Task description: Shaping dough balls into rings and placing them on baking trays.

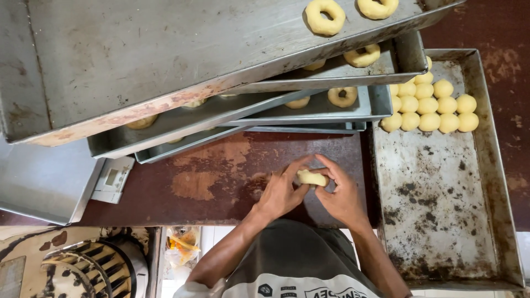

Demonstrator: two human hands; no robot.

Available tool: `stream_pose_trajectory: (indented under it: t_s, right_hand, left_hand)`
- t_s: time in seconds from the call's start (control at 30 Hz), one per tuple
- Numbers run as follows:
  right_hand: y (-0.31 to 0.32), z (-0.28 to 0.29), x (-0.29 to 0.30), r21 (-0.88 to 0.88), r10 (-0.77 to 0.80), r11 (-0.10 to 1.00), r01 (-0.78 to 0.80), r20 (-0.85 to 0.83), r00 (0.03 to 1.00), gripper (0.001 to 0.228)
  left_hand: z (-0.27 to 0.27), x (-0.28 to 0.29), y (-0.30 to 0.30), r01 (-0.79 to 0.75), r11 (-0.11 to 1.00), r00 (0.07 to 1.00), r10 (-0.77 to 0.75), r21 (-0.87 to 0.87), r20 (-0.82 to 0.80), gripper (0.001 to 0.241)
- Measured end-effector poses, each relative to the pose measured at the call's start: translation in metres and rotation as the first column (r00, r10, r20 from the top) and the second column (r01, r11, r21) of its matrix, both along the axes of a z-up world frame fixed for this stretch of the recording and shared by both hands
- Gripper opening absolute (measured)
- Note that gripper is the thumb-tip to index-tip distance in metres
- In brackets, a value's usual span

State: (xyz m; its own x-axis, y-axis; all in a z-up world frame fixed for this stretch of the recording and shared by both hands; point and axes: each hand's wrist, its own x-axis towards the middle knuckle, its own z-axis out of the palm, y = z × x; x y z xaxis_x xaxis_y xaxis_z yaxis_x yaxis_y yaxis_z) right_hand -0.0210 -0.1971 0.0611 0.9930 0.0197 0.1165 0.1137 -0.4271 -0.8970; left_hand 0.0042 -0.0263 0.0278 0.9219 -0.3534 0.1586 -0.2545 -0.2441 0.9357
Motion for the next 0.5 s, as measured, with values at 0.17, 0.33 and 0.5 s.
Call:
stream_pose_trajectory:
  t_s: [0.17, 0.33, 0.5]
  right_hand:
    - [-0.011, -0.025, 0.002, -0.199, -0.093, 0.974, 0.107, 0.08, 0.992, 0.053]
    - [-0.012, -0.009, 0.004, 0.279, -0.013, 0.956, 0.096, -0.284, 0.959, 0.061]
    - [-0.026, -0.029, 0.003, 0.44, 0.051, 0.894, 0.085, -0.288, 0.956, 0.073]
  left_hand:
    - [-0.009, 0.003, 0.003, -0.044, 0.998, 0.995, 0.049, 0.052, -0.093, 0.025]
    - [-0.006, 0.007, 0.008, 0.119, 0.984, 0.943, -0.155, -0.135, -0.296, 0.025]
    - [-0.001, 0.011, 0.006, 0.069, 0.961, 0.868, -0.189, -0.266, -0.459, 0.008]
